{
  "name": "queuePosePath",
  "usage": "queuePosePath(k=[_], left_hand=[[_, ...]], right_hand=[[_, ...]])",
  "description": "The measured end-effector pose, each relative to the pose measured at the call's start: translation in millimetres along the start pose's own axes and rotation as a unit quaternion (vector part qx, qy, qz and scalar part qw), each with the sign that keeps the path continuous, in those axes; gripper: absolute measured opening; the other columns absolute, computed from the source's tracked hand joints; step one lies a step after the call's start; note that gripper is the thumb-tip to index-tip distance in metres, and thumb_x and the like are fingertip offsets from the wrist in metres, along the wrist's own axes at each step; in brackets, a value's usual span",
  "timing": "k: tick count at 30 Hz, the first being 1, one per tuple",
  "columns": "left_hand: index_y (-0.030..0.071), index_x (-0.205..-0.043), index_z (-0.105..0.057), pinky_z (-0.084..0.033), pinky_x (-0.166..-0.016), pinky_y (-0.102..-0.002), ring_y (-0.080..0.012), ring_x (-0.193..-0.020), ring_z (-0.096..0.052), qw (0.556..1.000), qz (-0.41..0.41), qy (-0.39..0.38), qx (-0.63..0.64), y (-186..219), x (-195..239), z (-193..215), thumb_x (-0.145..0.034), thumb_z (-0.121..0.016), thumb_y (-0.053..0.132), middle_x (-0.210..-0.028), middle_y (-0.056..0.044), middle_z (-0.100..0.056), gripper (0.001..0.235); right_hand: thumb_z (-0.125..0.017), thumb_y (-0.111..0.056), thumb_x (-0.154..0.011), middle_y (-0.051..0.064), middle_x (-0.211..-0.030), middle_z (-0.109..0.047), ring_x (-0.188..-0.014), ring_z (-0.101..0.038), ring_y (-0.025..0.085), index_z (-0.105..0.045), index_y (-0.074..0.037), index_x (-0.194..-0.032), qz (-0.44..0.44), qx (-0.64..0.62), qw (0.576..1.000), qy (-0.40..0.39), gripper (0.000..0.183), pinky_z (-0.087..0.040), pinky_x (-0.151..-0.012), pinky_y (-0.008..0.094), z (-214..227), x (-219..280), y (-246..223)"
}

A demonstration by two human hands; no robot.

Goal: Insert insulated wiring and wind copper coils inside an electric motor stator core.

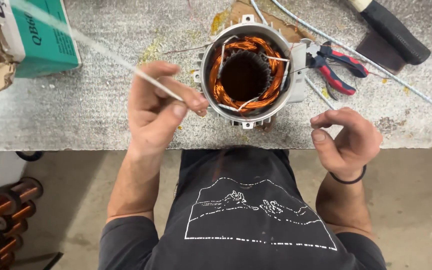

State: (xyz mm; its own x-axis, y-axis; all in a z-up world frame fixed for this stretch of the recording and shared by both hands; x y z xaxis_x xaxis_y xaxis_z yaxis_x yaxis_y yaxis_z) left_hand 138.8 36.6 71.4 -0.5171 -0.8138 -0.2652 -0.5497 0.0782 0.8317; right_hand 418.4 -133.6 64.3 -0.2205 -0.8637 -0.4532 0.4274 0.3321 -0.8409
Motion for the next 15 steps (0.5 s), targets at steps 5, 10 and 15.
queuePosePath(k=[5, 10, 15], left_hand=[[-0.001, -0.124, -0.063, -0.063, -0.098, -0.039, -0.0227, -0.111, -0.075, 0.996, 0.064, -0.033, -0.053, -10, -6, -7, -0.108, -0.059, -0.009, -0.109, -0.016, -0.074, 0.018], [-0.002, -0.113, -0.072, -0.063, -0.097, -0.030, -0.0191, -0.115, -0.076, 0.947, 0.033, -0.030, -0.318, 4, -32, -23, -0.100, -0.068, -0.008, -0.114, -0.014, -0.077, 0.014], [0.006, -0.106, -0.075, -0.055, -0.081, -0.029, -0.0186, -0.096, -0.071, 0.875, -0.031, -0.074, -0.477, 13, -41, -48, -0.089, -0.078, -0.003, -0.104, -0.006, -0.077, 0.019]], right_hand=[[-0.073, 0.003, -0.100, 0.015, -0.095, -0.071, -0.087, -0.071, 0.018, -0.056, 0.005, -0.131, -0.088, -0.019, 0.995, 0.039, 0.035, -0.057, -0.082, 0.027, 12, 26, 39], [-0.073, 0.003, -0.098, 0.016, -0.099, -0.072, -0.085, -0.072, 0.018, -0.061, 0.005, -0.127, -0.105, 0.068, 0.992, 0.011, 0.032, -0.057, -0.080, 0.027, 10, 28, 51], [-0.073, 0.001, -0.098, 0.014, -0.097, -0.072, -0.084, -0.073, 0.018, -0.064, 0.004, -0.120, -0.106, 0.064, 0.992, -0.006, 0.023, -0.058, -0.078, 0.027, 6, 13, 47]])
Point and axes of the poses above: each hand's wrist, its own x-axis away from the middle knuckle, its own z-axis out of the back of the hand, y = z × x, the point moved 10 cm from there along -x, towards the middle knuckle
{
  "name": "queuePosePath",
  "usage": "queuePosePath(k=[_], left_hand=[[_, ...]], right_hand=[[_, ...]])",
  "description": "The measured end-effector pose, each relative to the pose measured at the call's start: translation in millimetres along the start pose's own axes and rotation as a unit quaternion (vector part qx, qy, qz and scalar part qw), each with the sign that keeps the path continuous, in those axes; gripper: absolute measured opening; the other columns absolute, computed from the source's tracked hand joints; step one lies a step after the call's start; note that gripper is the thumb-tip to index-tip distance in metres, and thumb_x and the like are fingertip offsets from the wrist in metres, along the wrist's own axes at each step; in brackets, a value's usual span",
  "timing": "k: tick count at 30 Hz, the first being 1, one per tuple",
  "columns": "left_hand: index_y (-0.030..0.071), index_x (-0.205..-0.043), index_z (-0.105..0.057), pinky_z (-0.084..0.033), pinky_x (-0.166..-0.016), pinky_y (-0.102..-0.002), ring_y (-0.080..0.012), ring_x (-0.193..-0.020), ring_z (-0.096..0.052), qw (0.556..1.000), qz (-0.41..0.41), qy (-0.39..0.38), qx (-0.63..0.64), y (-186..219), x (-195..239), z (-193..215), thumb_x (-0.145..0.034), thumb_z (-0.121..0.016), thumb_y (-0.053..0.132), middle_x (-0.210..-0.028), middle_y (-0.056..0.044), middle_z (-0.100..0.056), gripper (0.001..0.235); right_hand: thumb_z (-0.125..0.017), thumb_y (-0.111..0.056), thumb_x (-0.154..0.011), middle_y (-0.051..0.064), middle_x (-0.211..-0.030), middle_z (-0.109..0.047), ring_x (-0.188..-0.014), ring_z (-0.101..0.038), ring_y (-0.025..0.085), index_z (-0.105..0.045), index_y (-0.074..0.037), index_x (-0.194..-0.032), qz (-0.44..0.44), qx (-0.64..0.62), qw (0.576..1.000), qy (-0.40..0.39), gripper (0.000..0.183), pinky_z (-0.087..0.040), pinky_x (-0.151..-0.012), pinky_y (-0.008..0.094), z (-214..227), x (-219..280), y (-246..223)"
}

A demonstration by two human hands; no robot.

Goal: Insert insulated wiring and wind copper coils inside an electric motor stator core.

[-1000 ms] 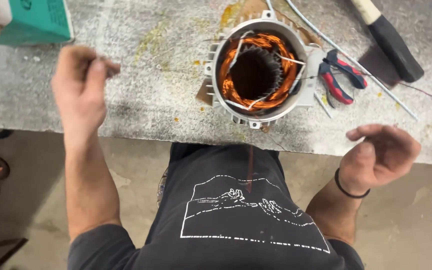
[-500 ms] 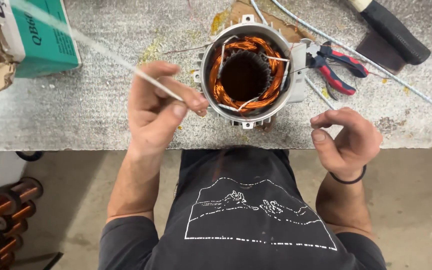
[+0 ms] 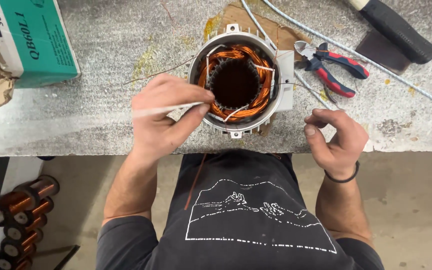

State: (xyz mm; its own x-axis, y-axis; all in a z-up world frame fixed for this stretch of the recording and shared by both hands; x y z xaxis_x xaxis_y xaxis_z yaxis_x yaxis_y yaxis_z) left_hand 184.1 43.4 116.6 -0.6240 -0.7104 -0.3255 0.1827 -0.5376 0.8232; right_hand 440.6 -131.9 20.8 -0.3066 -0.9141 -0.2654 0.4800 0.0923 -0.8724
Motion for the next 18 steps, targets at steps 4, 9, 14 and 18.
queuePosePath(k=[4, 9, 14, 18], left_hand=[[0.011, -0.103, -0.077, -0.055, -0.082, -0.030, -0.0178, -0.091, -0.068, 0.999, 0.017, -0.030, -0.040, -4, 0, -7, -0.085, -0.082, 0.001, -0.098, -0.001, -0.077, 0.022], [0.012, -0.106, -0.076, -0.056, -0.085, -0.030, -0.0162, -0.095, -0.070, 0.998, 0.006, -0.059, -0.034, -4, 1, -8, -0.088, -0.083, 0.001, -0.103, 0.001, -0.077, 0.022], [0.010, -0.108, -0.076, -0.056, -0.081, -0.028, -0.0154, -0.095, -0.069, 0.998, 0.027, -0.053, 0.002, -8, 5, -3, -0.089, -0.080, -0.001, -0.106, 0.000, -0.078, 0.023], [0.009, -0.107, -0.075, -0.052, -0.075, -0.027, -0.0149, -0.094, -0.068, 0.999, 0.039, -0.018, 0.019, -10, 10, 6, -0.089, -0.080, -0.002, -0.107, -0.001, -0.078, 0.021]], right_hand=[[-0.075, 0.000, -0.096, 0.014, -0.095, -0.072, -0.082, -0.073, 0.019, -0.066, 0.004, -0.115, 0.015, 0.012, 1.000, -0.019, 0.021, -0.057, -0.075, 0.027, -6, -9, -5], [-0.075, 0.000, -0.094, 0.014, -0.095, -0.073, -0.082, -0.072, 0.020, -0.067, 0.003, -0.111, 0.045, 0.022, 0.998, -0.024, 0.019, -0.056, -0.074, 0.028, -6, -10, -17], [-0.074, 0.002, -0.094, 0.014, -0.093, -0.072, -0.080, -0.071, 0.020, -0.068, 0.005, -0.109, 0.043, -0.013, 0.999, -0.009, 0.017, -0.056, -0.071, 0.027, 0, -3, -22], [-0.074, 0.001, -0.093, 0.014, -0.093, -0.072, -0.080, -0.071, 0.020, -0.067, 0.005, -0.107, 0.052, -0.020, 0.998, -0.013, 0.016, -0.056, -0.072, 0.028, -4, 0, -28]])
Point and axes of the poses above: each hand's wrist, its own x-axis away from the middle knuckle, its own z-axis out of the back of the hand, y = z × x, the point moved 10 cm from there along -x, towards the middle knuckle
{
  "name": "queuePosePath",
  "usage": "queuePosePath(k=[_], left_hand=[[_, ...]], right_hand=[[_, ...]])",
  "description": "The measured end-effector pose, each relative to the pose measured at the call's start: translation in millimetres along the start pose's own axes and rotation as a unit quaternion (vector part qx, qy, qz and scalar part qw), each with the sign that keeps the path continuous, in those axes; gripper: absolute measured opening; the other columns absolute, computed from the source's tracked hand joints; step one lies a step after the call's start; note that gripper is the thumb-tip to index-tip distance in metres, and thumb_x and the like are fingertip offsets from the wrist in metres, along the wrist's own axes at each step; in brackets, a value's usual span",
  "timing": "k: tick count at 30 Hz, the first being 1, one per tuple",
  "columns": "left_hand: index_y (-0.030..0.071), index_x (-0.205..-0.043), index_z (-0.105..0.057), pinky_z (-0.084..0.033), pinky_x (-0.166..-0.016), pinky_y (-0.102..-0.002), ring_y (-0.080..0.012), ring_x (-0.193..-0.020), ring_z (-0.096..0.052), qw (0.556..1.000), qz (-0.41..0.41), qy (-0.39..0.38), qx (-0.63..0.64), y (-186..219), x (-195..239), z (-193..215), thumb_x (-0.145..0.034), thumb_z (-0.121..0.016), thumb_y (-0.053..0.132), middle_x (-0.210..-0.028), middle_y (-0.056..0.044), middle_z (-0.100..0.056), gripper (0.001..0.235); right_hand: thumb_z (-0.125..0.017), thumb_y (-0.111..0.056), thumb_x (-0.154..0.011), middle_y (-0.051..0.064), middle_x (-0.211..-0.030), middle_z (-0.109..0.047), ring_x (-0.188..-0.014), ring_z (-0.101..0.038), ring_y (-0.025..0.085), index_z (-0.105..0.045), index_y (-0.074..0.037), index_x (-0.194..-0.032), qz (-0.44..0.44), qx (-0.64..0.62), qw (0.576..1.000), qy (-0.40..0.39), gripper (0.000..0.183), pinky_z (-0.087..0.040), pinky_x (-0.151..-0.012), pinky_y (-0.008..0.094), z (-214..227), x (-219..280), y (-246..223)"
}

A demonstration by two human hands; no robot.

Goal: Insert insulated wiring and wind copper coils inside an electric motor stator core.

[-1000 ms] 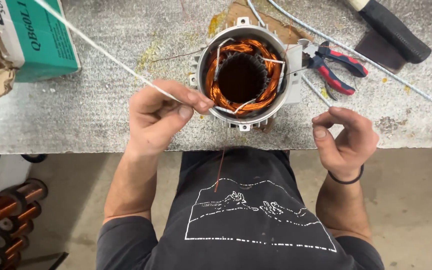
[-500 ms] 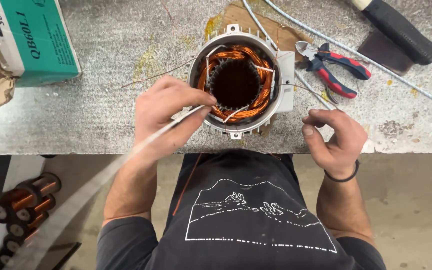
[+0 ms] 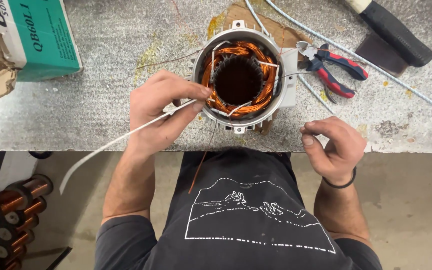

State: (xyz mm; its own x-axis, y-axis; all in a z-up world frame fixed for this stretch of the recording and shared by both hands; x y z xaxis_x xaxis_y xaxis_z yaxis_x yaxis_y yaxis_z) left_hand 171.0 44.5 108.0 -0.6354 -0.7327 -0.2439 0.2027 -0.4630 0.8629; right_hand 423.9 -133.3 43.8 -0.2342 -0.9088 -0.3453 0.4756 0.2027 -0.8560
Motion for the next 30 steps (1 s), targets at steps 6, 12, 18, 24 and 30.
queuePosePath(k=[6, 12, 18, 24, 30], left_hand=[[0.011, -0.109, -0.076, -0.053, -0.083, -0.029, -0.0126, -0.099, -0.071, 0.990, -0.098, 0.027, -0.095, 11, -2, -7, -0.094, -0.085, 0.004, -0.112, 0.000, -0.077, 0.019], [0.013, -0.105, -0.077, -0.050, -0.084, -0.031, -0.0159, -0.092, -0.068, 0.987, -0.111, -0.008, -0.119, 22, -11, -13, -0.091, -0.085, 0.007, -0.109, 0.002, -0.078, 0.018], [0.014, -0.102, -0.078, -0.049, -0.086, -0.032, -0.0198, -0.093, -0.063, 0.983, -0.101, 0.004, -0.155, 22, -14, -16, -0.089, -0.085, 0.010, -0.103, 0.003, -0.077, 0.016], [0.014, -0.100, -0.077, -0.045, -0.090, -0.035, -0.0208, -0.094, -0.061, 0.988, -0.073, 0.000, -0.134, 20, -14, -16, -0.088, -0.084, 0.011, -0.100, 0.002, -0.075, 0.014], [0.011, -0.100, -0.077, -0.046, -0.087, -0.035, -0.0197, -0.096, -0.064, 0.992, -0.064, 0.041, -0.101, 7, -6, -8, -0.090, -0.084, 0.010, -0.101, -0.002, -0.074, 0.013]], right_hand=[[-0.074, 0.000, -0.092, 0.014, -0.094, -0.073, -0.080, -0.071, 0.022, -0.068, 0.004, -0.104, 0.013, 0.018, 1.000, -0.013, 0.014, -0.056, -0.072, 0.028, -10, -4, -10], [-0.075, -0.001, -0.091, 0.013, -0.095, -0.073, -0.082, -0.071, 0.023, -0.069, 0.001, -0.101, 0.017, 0.044, 0.999, -0.019, 0.012, -0.055, -0.071, 0.029, -13, -6, -16], [-0.076, -0.002, -0.088, 0.012, -0.092, -0.073, -0.082, -0.071, 0.024, -0.071, -0.001, -0.099, 0.014, 0.070, 0.997, -0.030, 0.012, -0.055, -0.072, 0.031, -14, -9, -16], [-0.076, -0.003, -0.088, 0.011, -0.092, -0.073, -0.082, -0.071, 0.024, -0.070, -0.001, -0.098, 0.014, 0.068, 0.997, -0.037, 0.012, -0.055, -0.073, 0.033, -16, -10, -14], [-0.076, -0.003, -0.088, 0.012, -0.092, -0.073, -0.081, -0.071, 0.024, -0.070, -0.001, -0.098, 0.020, 0.067, 0.997, -0.037, 0.011, -0.055, -0.073, 0.033, -14, -9, -14]])
Point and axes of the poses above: each hand's wrist, its own x-axis away from the middle knuckle, its own z-axis out of the back of the hand, y = z × x, the point moved 10 cm from there along -x, towards the middle knuckle
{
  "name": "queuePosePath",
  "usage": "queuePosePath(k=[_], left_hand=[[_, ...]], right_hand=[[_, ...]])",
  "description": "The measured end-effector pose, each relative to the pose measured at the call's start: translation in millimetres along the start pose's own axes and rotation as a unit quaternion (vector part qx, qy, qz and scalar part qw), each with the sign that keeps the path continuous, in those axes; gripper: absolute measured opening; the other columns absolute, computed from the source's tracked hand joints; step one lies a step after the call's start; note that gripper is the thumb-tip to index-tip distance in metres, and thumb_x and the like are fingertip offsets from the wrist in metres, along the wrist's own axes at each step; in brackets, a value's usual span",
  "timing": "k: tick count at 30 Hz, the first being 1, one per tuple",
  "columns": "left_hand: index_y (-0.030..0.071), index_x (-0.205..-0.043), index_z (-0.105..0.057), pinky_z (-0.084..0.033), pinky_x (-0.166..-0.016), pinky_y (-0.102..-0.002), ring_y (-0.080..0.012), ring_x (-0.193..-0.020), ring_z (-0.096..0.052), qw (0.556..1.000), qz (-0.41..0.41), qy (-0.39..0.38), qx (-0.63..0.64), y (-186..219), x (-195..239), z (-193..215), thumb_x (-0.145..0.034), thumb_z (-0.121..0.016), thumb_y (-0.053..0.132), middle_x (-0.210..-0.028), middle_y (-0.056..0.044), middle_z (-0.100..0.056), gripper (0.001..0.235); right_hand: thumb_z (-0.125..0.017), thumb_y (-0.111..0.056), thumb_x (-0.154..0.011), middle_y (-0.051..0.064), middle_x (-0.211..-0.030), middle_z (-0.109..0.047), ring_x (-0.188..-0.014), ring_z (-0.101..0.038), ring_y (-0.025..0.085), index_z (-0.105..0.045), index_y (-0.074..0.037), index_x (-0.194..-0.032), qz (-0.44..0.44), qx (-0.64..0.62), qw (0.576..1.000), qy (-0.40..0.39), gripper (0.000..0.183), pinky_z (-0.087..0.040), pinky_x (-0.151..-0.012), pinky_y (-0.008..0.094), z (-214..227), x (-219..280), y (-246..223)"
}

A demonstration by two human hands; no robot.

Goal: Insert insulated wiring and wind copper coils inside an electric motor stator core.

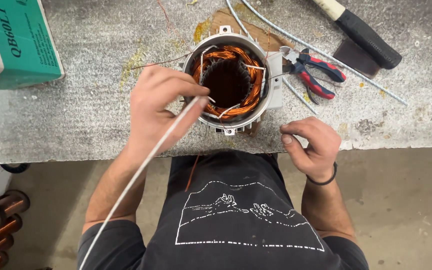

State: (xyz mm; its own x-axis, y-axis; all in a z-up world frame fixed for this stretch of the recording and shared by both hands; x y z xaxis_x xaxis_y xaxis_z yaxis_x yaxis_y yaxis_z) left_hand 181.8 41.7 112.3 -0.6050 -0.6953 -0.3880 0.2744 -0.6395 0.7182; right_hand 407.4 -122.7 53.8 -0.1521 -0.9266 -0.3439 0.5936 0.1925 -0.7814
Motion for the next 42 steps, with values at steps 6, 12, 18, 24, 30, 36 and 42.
queuePosePath(k=[6, 12, 18, 24, 30, 36, 42], left_hand=[[0.007, -0.103, -0.077, -0.055, -0.083, -0.030, -0.0169, -0.098, -0.070, 0.995, 0.066, 0.008, 0.067, -13, 10, 15, -0.090, -0.086, 0.006, -0.104, -0.005, -0.073, 0.016], [0.005, -0.106, -0.076, -0.056, -0.088, -0.029, -0.0178, -0.100, -0.070, 0.979, 0.094, -0.005, 0.182, -22, 24, 16, -0.091, -0.083, 0.002, -0.107, -0.007, -0.075, 0.016], [0.001, -0.105, -0.073, -0.059, -0.093, -0.030, -0.0160, -0.102, -0.074, 0.882, 0.159, -0.004, 0.445, -22, 52, 37, -0.092, -0.073, -0.001, -0.108, -0.009, -0.077, 0.013], [0.001, -0.100, -0.074, -0.057, -0.081, -0.027, -0.0132, -0.092, -0.072, 0.863, 0.248, -0.227, 0.378, -68, 87, 6, -0.090, -0.074, 0.011, -0.096, -0.007, -0.078, 0.014], [0.005, -0.091, -0.078, -0.056, -0.073, -0.033, -0.0160, -0.079, -0.072, 0.855, 0.355, -0.326, 0.191, -140, 142, 18, -0.083, -0.074, 0.019, -0.080, -0.006, -0.078, 0.017], [0.013, -0.093, -0.079, -0.055, -0.076, -0.046, -0.0342, -0.087, -0.071, 0.828, 0.273, -0.457, -0.177, -132, 175, 19, -0.083, -0.071, 0.033, -0.088, -0.014, -0.074, 0.023], [0.012, -0.090, -0.077, -0.055, -0.075, -0.049, -0.0347, -0.085, -0.071, 0.829, 0.281, -0.425, -0.232, -132, 178, 35, -0.087, -0.071, 0.045, -0.084, -0.013, -0.075, 0.033]], right_hand=[[-0.076, -0.002, -0.086, 0.011, -0.083, -0.072, -0.074, -0.070, 0.023, -0.071, -0.001, -0.093, 0.049, -0.006, 0.999, -0.014, 0.009, -0.052, -0.068, 0.032, -6, -2, -22], [-0.071, 0.002, -0.088, 0.010, -0.084, -0.072, -0.073, -0.068, 0.021, -0.069, 0.003, -0.096, 0.042, -0.026, 0.996, 0.070, 0.008, -0.050, -0.062, 0.029, 18, 10, -22], [-0.064, 0.004, -0.085, 0.003, -0.070, -0.065, -0.060, -0.066, 0.019, -0.061, -0.006, -0.081, 0.189, -0.115, 0.975, 0.035, 0.011, -0.052, -0.055, 0.030, 3, 5, -116], [-0.062, 0.005, -0.092, 0.010, -0.074, -0.066, -0.061, -0.065, 0.022, -0.058, 0.002, -0.096, 0.148, -0.036, 0.974, 0.167, 0.006, -0.055, -0.059, 0.033, 39, 19, -42], [-0.075, 0.000, -0.109, 0.018, -0.114, -0.071, -0.103, -0.065, 0.031, -0.065, 0.002, -0.123, -0.059, 0.150, 0.985, 0.064, 0.018, -0.051, -0.092, 0.034, 32, 18, 74], [-0.084, -0.022, -0.096, 0.020, -0.140, -0.060, -0.132, -0.052, 0.039, -0.055, 0.000, -0.144, -0.046, 0.305, 0.951, -0.029, 0.060, -0.040, -0.120, 0.051, -5, 15, 89], [-0.085, -0.023, -0.091, 0.023, -0.144, -0.053, -0.140, -0.046, 0.042, -0.053, 0.000, -0.152, -0.079, 0.315, 0.946, -0.003, 0.073, -0.034, -0.123, 0.053, -4, 2, 98]])
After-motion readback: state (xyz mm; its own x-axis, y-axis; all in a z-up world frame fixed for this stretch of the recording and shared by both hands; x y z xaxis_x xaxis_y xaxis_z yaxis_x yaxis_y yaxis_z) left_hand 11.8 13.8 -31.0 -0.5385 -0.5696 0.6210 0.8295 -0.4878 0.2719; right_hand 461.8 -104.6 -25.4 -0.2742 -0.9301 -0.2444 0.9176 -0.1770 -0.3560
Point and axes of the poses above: each hand's wrist, its own x-axis away from the middle knuckle, its own z-axis out of the back of the hand, y = z × x, the point moved 10 cm from there along -x, towards the middle knuckle
